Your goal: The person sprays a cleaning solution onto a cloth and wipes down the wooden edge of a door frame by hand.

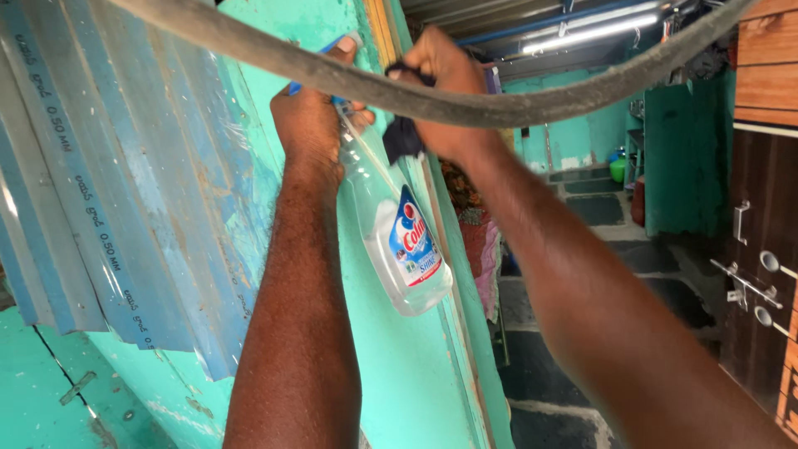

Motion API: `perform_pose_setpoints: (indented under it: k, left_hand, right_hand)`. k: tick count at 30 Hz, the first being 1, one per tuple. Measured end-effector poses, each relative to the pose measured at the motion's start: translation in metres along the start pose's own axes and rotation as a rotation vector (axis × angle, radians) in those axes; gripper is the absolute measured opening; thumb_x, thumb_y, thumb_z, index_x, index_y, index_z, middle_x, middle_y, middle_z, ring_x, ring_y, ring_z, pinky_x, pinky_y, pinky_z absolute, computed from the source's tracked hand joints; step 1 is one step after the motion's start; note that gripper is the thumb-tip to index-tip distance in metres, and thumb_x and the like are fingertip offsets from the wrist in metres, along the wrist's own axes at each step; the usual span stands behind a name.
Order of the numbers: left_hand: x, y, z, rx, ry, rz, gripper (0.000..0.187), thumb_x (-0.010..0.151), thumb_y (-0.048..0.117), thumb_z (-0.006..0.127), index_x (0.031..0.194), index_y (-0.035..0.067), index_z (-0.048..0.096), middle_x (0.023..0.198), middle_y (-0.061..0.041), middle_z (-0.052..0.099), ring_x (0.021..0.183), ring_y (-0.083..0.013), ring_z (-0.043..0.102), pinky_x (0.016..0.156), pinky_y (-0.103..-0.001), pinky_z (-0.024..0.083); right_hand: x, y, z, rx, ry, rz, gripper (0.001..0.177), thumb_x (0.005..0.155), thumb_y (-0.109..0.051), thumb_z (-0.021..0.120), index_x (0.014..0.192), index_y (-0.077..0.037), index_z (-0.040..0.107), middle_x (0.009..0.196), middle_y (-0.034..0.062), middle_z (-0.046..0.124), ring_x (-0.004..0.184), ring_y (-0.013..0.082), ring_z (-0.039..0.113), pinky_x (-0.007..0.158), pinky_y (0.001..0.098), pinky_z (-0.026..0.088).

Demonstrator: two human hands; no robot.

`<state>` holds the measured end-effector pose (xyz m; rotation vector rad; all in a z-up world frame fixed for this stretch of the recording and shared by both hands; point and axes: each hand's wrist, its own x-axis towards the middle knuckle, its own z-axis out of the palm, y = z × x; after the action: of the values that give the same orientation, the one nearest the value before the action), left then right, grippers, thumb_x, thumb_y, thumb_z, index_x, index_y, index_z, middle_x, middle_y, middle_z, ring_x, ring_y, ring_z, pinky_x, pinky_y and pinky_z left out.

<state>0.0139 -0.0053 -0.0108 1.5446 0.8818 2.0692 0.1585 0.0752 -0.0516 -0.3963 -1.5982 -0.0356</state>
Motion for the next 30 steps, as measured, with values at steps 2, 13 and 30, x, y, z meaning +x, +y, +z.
perform_pose_setpoints:
  k: [2,13,30]
  left_hand:
    - [0.001,-0.001,0.002,-0.009,0.014,0.009,0.033,0.083,0.033,0.082,0.095,0.004,0.072,0.074,-0.004,0.067,0.06,-0.0107,0.065,0.051,-0.03,0.059]
    - [-0.021,0.009,0.004,0.275,0.068,0.116,0.057,0.082,0.034,0.083,0.112,-0.008,0.061,0.089,-0.016,0.071,0.069,-0.0211,0.068,0.064,-0.038,0.059]
    - [-0.071,0.015,0.04,0.199,0.055,0.046,0.04,0.074,0.023,0.071,0.106,0.001,0.06,0.079,-0.01,0.072,0.073,-0.0228,0.07,0.078,-0.038,0.058]
  right_hand:
    - [-0.028,-0.003,0.0,-0.027,0.042,-0.03,0.011,0.097,-0.003,0.069,0.102,-0.004,0.059,0.091,0.0128,0.069,0.081,0.0256,0.068,0.067,0.0373,0.056]
    - [-0.077,0.004,0.043,-0.073,0.258,0.036,0.048,0.096,-0.005,0.069,0.135,0.008,0.045,0.114,0.0271,0.065,0.11,0.0419,0.067,0.099,0.0483,0.054]
    - [-0.085,-0.007,0.055,-0.036,0.431,0.127,0.036,0.103,-0.013,0.061,0.133,0.001,0.045,0.117,0.0198,0.067,0.11,0.0375,0.07,0.091,0.0488,0.057]
